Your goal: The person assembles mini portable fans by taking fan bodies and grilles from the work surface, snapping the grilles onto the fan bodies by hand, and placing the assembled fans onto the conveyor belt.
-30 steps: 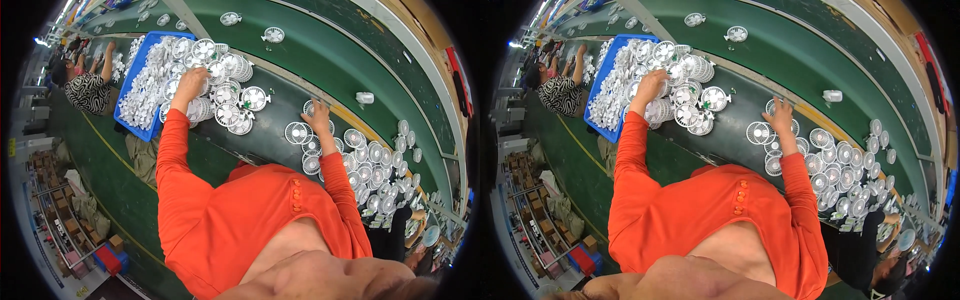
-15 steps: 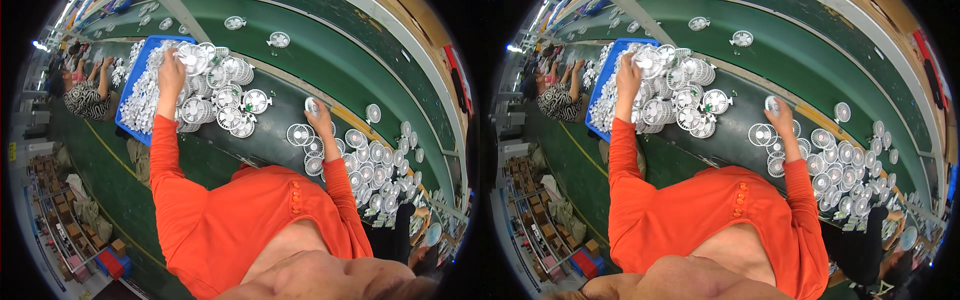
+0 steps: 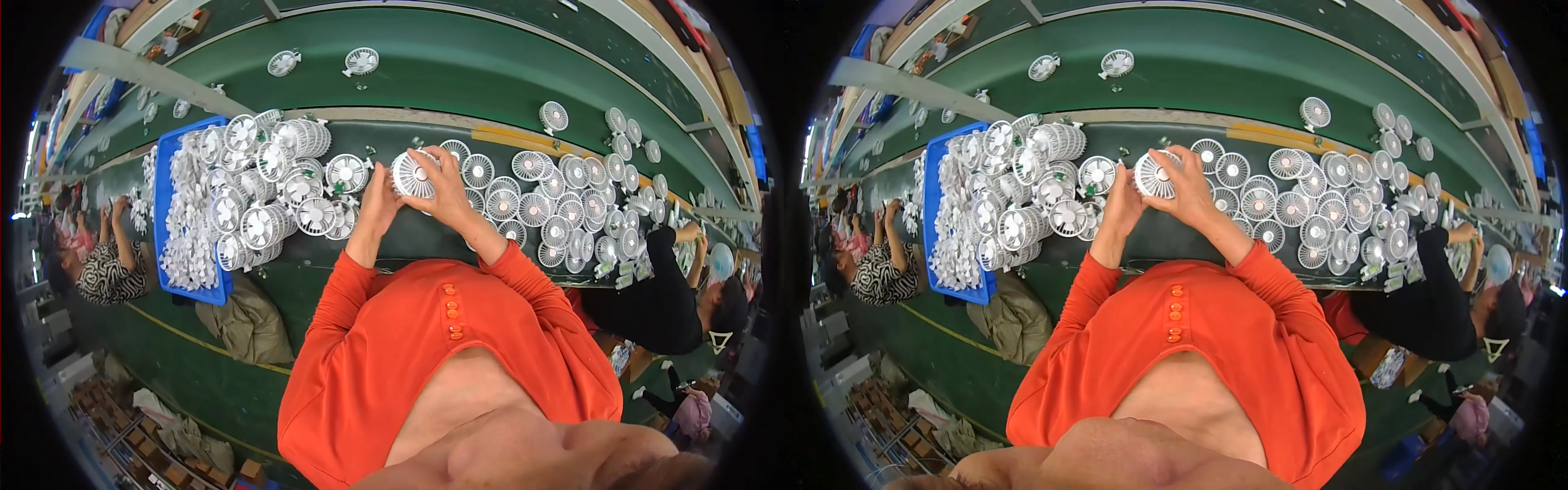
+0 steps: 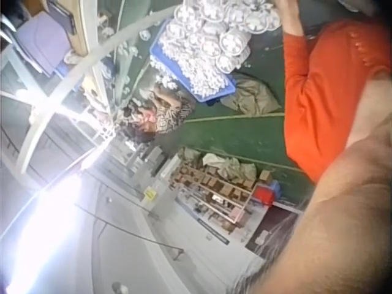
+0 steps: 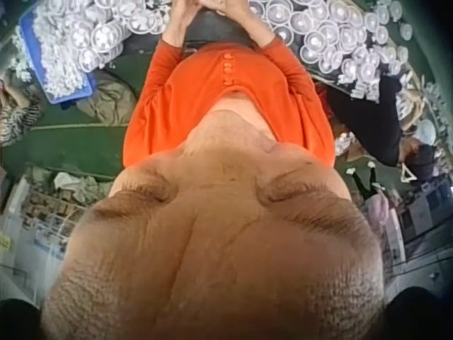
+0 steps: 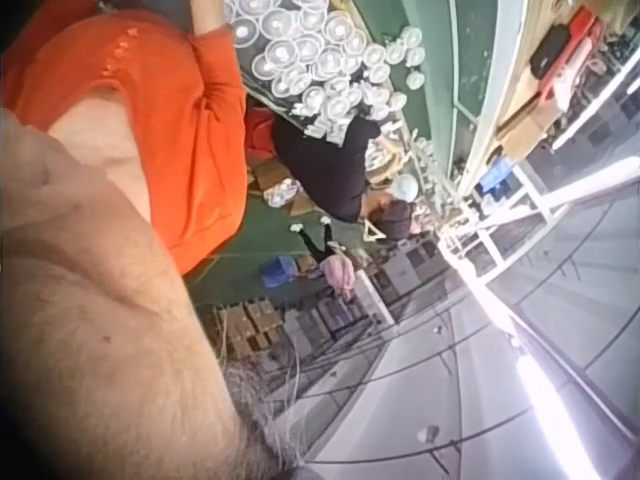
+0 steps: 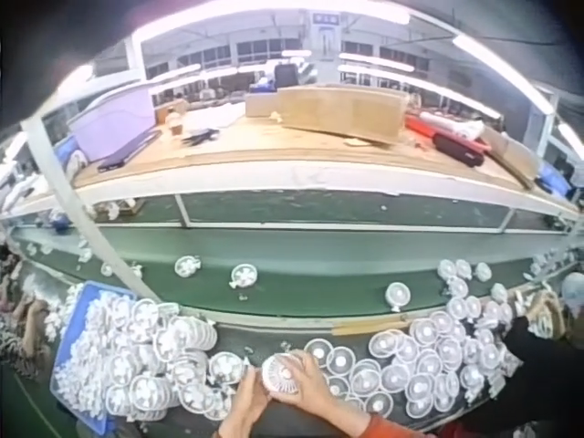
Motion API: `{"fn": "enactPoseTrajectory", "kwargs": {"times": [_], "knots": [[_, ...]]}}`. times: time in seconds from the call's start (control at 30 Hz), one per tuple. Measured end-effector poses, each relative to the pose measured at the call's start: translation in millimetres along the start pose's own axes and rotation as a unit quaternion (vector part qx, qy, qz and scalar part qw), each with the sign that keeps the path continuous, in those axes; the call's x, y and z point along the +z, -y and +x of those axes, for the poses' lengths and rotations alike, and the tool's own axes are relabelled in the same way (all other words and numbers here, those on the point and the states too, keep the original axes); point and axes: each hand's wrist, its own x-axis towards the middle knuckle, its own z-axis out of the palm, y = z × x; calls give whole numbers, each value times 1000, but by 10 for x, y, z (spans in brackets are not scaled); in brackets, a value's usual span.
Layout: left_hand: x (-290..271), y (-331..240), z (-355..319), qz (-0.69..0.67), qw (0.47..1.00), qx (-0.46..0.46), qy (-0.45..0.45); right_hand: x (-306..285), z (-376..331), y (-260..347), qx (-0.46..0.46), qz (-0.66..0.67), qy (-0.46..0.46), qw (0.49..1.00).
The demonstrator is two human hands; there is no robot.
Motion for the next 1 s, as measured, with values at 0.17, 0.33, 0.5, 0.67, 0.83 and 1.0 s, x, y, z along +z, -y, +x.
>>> {"fn": "enactPoseTrajectory", "kwargs": {"times": [0.17, 0.33, 0.5, 0.67, 0.83, 1.0], "knots": [[74, 100, 60, -138, 984, -103, 44, -26, -59, -41, -37, -17, 35, 999], [248, 177, 74, -154, 988, -11, -15, 48, -161, -100, -43, -25, 59, 997], [509, 363, -19, 148, 950, 255, -104, 239, -109, -123, 51, 208, 23, 977], [601, 321, 126, 293, 883, 338, -140, 368, 38, -261, 136, 332, 11, 933], [627, 2, 637, 401, 894, 88, -180, 244, 410, -690, 177, 278, 28, 944], [7, -12, 1522, 410, 892, 169, -84, -282, 592, -1502, 128, -162, -150, 967]]}}
